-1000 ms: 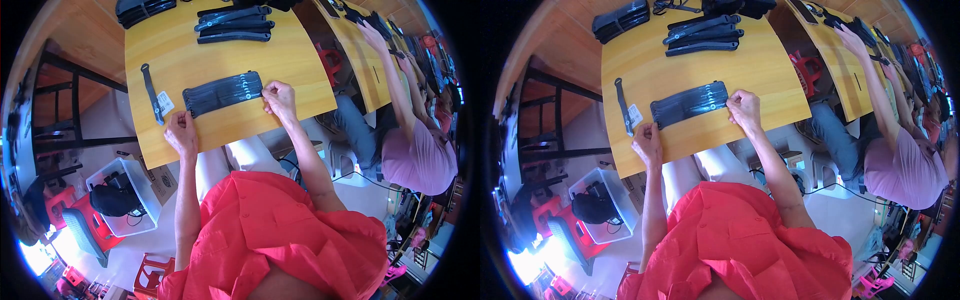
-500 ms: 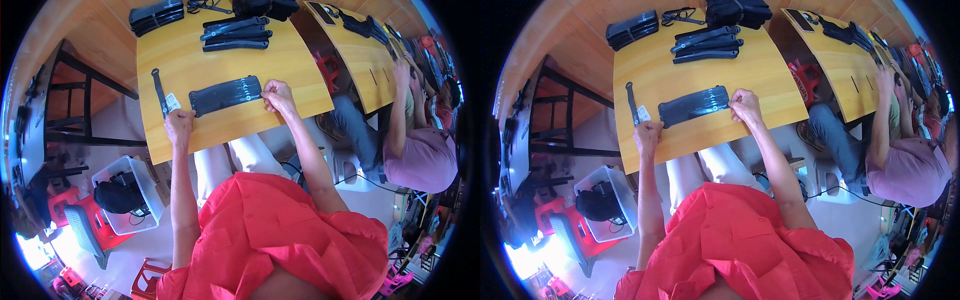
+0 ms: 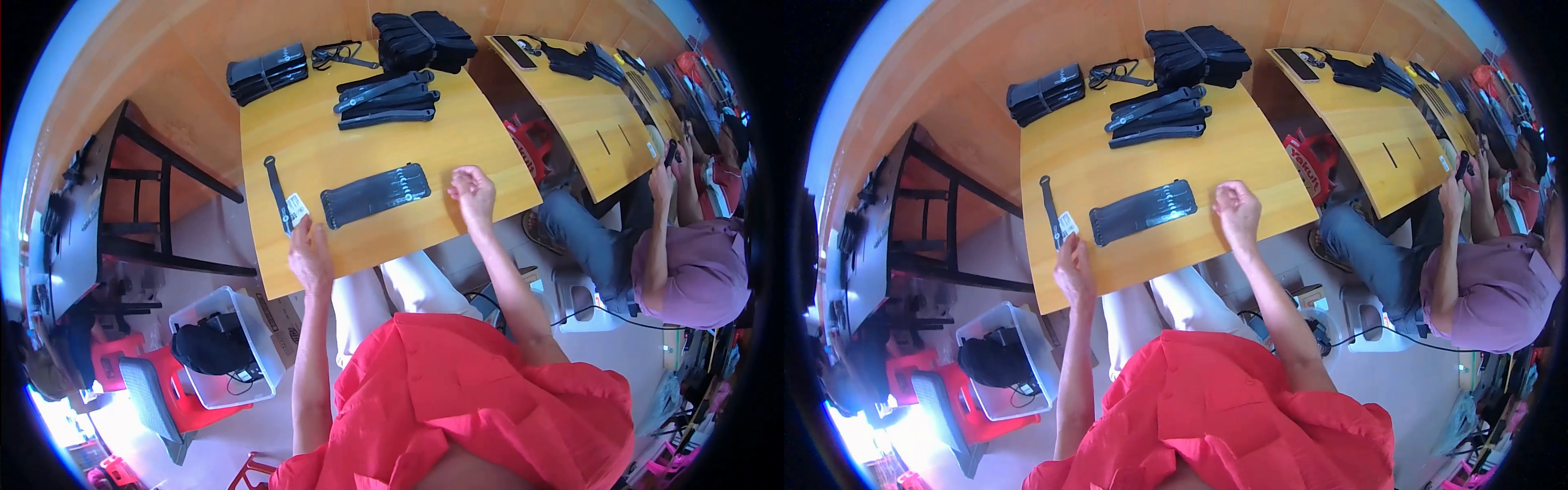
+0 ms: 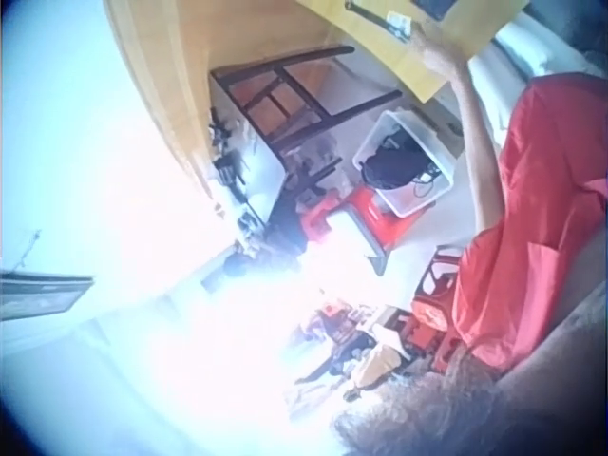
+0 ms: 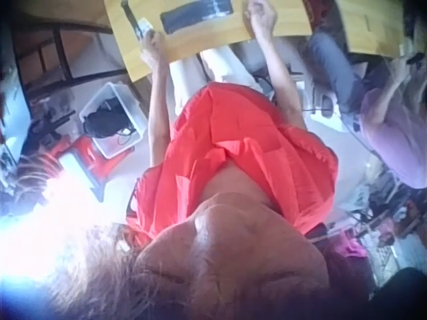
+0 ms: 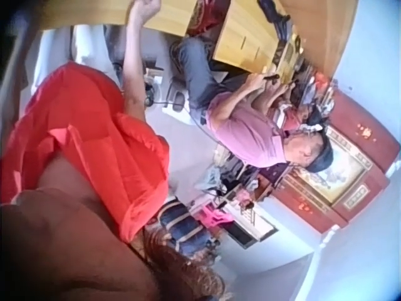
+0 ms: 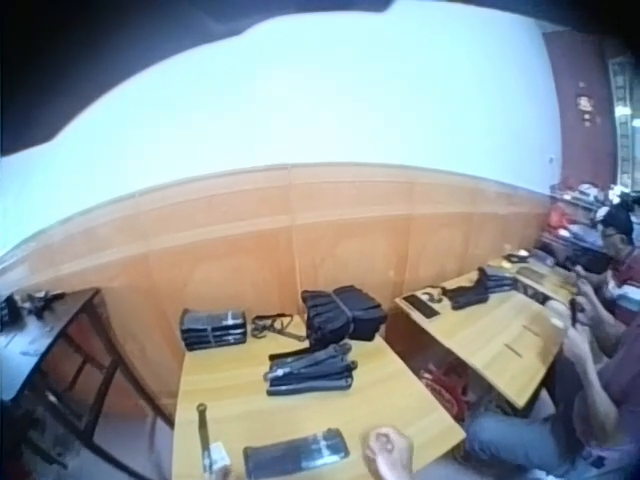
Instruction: Manually assembling and organizing black fabric straps and panels on a workshop table.
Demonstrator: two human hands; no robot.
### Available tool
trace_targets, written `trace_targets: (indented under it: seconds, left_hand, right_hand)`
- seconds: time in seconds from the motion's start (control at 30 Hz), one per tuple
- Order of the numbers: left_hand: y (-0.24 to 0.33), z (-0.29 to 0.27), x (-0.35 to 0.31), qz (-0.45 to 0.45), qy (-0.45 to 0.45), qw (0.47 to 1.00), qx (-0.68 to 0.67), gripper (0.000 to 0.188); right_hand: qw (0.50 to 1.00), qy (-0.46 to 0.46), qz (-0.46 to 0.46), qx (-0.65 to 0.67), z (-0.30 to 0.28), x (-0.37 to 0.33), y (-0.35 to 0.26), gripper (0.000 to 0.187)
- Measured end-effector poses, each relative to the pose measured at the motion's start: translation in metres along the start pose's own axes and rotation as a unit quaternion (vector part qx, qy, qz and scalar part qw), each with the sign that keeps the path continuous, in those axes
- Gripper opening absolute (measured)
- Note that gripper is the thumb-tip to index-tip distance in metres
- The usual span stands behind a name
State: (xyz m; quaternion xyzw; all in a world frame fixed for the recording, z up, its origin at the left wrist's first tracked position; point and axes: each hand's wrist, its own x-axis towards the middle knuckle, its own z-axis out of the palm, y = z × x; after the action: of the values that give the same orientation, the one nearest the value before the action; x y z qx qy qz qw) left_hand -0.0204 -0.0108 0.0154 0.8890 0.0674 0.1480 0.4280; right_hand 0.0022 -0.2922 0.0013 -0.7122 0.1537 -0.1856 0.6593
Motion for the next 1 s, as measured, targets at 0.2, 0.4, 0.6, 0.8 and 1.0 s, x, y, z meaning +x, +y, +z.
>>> trace_targets:
  seconds: [0.2,0.4,0.6,0.8,1.0]
  left_hand:
    - [0.018,0.032,-0.001,0.215,-0.116,0.94,0.238,0.084]
    - [0.006,0.046,0.007,0.209,-0.146,0.921,0.294,0.089]
    - [0.012,0.044,0.01,0.201,-0.165,0.919,0.298,0.088]
    - [0.005,0.038,0.01,0.203,-0.15,0.924,0.289,0.085]
    - [0.012,0.017,0.014,0.176,-0.069,0.976,0.103,0.076]
  right_hand:
    - [0.821,-0.164,-0.296,-0.46,0.068,-0.037,-0.02,0.052]
    - [0.79,-0.208,-0.307,-0.488,0.09,-0.038,0.008,0.063]
    - [0.79,-0.216,-0.319,-0.477,0.082,-0.031,0.01,0.064]
    - [0.76,-0.201,-0.255,-0.563,0.044,-0.01,0.01,0.063]
    - [0.821,-0.077,-0.187,-0.534,-0.006,0.012,0.026,0.053]
